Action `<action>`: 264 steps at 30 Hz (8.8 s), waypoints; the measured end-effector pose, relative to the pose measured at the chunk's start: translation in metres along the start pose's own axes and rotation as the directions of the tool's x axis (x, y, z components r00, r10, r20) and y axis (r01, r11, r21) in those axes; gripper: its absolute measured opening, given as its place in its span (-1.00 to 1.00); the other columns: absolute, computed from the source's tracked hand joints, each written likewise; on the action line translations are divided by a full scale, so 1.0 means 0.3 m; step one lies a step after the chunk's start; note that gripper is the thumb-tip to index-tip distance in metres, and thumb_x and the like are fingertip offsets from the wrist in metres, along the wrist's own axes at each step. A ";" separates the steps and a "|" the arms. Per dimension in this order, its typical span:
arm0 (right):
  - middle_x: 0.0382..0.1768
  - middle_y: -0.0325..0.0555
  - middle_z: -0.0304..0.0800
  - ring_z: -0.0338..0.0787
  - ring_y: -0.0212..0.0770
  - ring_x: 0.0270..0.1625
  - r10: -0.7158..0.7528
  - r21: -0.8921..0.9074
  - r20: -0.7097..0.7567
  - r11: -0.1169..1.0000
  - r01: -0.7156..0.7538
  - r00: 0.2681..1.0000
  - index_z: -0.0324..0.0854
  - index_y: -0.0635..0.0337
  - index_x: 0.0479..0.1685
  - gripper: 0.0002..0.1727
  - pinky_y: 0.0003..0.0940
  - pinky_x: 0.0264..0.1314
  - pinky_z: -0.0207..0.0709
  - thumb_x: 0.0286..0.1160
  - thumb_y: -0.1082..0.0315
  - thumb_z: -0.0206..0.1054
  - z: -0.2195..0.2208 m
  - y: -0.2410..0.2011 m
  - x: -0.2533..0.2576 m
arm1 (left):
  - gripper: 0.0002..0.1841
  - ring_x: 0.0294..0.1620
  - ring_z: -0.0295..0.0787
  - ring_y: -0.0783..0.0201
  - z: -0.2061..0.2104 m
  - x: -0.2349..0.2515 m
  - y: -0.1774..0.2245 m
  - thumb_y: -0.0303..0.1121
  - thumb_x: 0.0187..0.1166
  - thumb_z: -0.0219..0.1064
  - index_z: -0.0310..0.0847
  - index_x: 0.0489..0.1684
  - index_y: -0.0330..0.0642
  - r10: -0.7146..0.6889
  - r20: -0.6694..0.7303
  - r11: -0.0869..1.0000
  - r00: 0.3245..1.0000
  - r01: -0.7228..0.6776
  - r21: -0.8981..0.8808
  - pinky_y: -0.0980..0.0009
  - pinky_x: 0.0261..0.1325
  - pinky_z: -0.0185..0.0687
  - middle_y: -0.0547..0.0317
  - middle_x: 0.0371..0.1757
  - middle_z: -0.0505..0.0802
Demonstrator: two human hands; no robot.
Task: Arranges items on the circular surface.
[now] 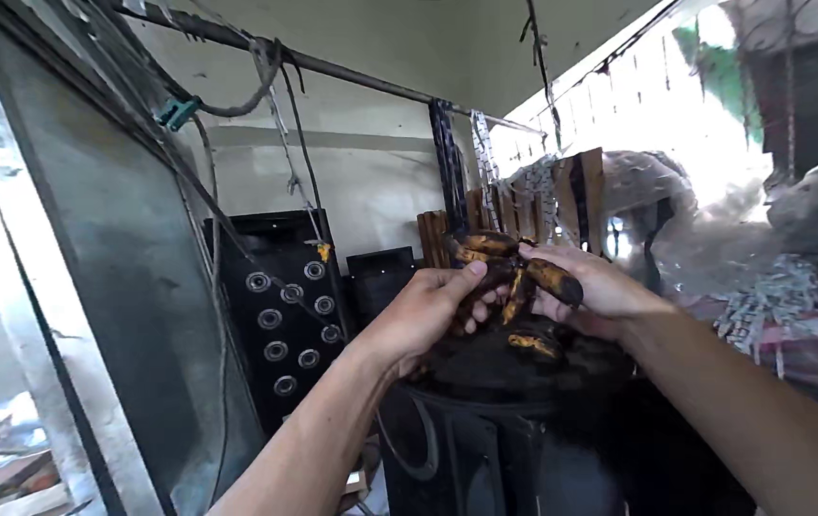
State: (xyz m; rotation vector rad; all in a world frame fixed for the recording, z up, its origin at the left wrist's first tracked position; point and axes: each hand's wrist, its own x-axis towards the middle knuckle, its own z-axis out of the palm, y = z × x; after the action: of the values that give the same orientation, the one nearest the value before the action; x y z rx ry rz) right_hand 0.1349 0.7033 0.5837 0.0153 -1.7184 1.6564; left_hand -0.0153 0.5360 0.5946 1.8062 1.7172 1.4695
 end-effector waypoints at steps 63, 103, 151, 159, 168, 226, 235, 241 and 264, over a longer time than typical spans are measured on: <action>-0.15 -0.17 0.79 0.86 -0.26 -0.28 -0.116 0.006 -0.391 0.992 0.128 0.913 0.56 -0.01 0.33 -0.66 -0.34 -0.33 0.81 0.85 0.07 0.06 -0.192 0.041 -0.094 | -0.56 -0.25 0.82 0.24 -0.172 0.245 -0.157 -0.27 0.83 -0.20 0.52 0.41 -0.22 -0.194 0.285 0.904 0.939 0.284 -0.318 0.39 -0.16 0.79 -0.03 -0.06 0.81; -0.07 -0.05 0.82 0.90 -0.17 -0.09 -0.045 -0.062 -0.340 0.998 0.026 0.939 0.49 0.09 0.38 -0.63 -0.22 -0.09 0.83 0.89 0.10 -0.01 -0.236 0.047 -0.060 | -0.52 -0.12 0.82 0.06 0.068 0.414 -0.093 -0.30 0.33 0.63 0.61 0.20 -0.21 -0.210 0.301 0.490 0.930 -0.166 0.856 -0.04 -0.01 0.74 -0.02 -0.11 0.84; -0.25 -0.41 0.84 0.87 -0.42 -0.24 0.010 -0.785 0.284 0.576 0.227 0.959 0.25 -0.11 0.45 -0.21 -0.35 -0.21 0.81 0.24 0.16 0.66 -0.167 0.058 -0.077 | -0.78 0.00 0.89 0.15 -0.091 0.135 -0.005 -0.45 0.67 0.31 0.73 0.14 -0.33 -0.119 0.454 0.974 0.883 0.015 0.225 0.23 0.09 0.87 -0.04 0.03 0.90; 0.03 -0.33 0.88 0.86 -0.39 0.05 -0.020 -0.776 0.292 0.580 0.249 0.956 0.52 -0.13 0.45 -0.41 -0.27 0.11 0.78 0.44 -0.01 0.53 -0.170 0.057 -0.075 | -0.52 -0.55 0.51 0.47 -0.122 0.123 -0.052 0.14 0.83 -0.17 0.55 -0.19 0.06 -0.184 0.385 0.977 0.904 0.210 -0.026 0.53 -0.43 0.55 0.39 -0.53 0.53; -0.07 -0.10 0.80 0.81 -0.24 -0.04 -0.076 -0.701 0.109 0.702 0.131 0.991 0.51 0.08 0.47 -0.50 -0.14 0.07 0.69 0.79 -0.06 0.12 -0.192 0.064 -0.062 | -0.91 -0.41 0.70 0.48 -0.031 0.115 0.002 -0.37 0.57 0.44 0.87 -0.18 -0.12 0.123 0.324 0.829 0.938 -0.277 0.486 0.51 -0.34 0.63 0.31 -0.32 0.88; 0.04 0.05 0.79 0.88 -0.01 -0.03 0.038 -0.014 -0.092 0.999 -0.039 0.995 0.44 0.03 0.55 -0.42 -0.03 0.06 0.83 0.52 0.44 0.44 -0.097 0.017 -0.043 | -0.85 -0.32 0.77 0.38 0.015 0.083 -0.032 -0.21 0.50 0.55 0.87 -0.24 -0.08 0.028 0.151 0.837 0.988 -0.106 0.538 0.26 -0.18 0.70 0.27 -0.35 0.88; 0.02 -0.03 0.82 0.82 -0.18 0.01 -0.093 -0.045 0.010 0.995 0.094 0.996 0.36 0.07 0.67 -0.38 -0.28 0.16 0.72 0.61 0.34 0.38 -0.095 0.045 -0.031 | -0.78 -0.75 0.35 0.46 0.106 0.117 -0.036 -0.21 0.62 0.43 0.76 -0.12 -0.21 -0.114 -0.127 0.974 0.985 0.085 -0.212 0.58 -0.73 0.30 0.15 -0.42 0.74; -0.06 -0.01 0.83 0.86 -0.13 -0.08 -0.007 -0.064 -0.034 0.998 0.005 0.999 0.41 0.08 0.58 -0.51 -0.24 0.07 0.78 0.69 0.31 0.32 -0.077 0.050 -0.037 | -0.84 -0.73 0.36 0.44 0.070 0.103 -0.055 -0.28 0.58 0.49 0.80 -0.20 -0.20 0.005 -0.010 0.997 1.000 -0.004 0.079 0.54 -0.68 0.29 0.20 -0.53 0.71; -0.01 -0.36 0.86 0.83 -0.42 0.01 0.036 -0.741 0.424 0.589 0.323 0.905 0.58 -0.13 0.39 -0.35 -0.36 0.10 0.76 0.22 0.11 0.66 -0.084 0.040 0.001 | -0.79 -0.64 0.55 0.52 -0.168 0.007 -0.119 -0.26 0.72 0.18 0.68 -0.01 -0.15 0.032 0.350 0.978 0.936 0.043 -0.204 0.63 -0.58 0.50 0.25 -0.51 0.71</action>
State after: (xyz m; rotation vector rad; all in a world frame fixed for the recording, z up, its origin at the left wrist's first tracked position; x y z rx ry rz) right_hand 0.1412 0.7273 0.5707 0.0718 -2.5778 0.6294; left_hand -0.0762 0.5255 0.5922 1.8149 1.3397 1.1821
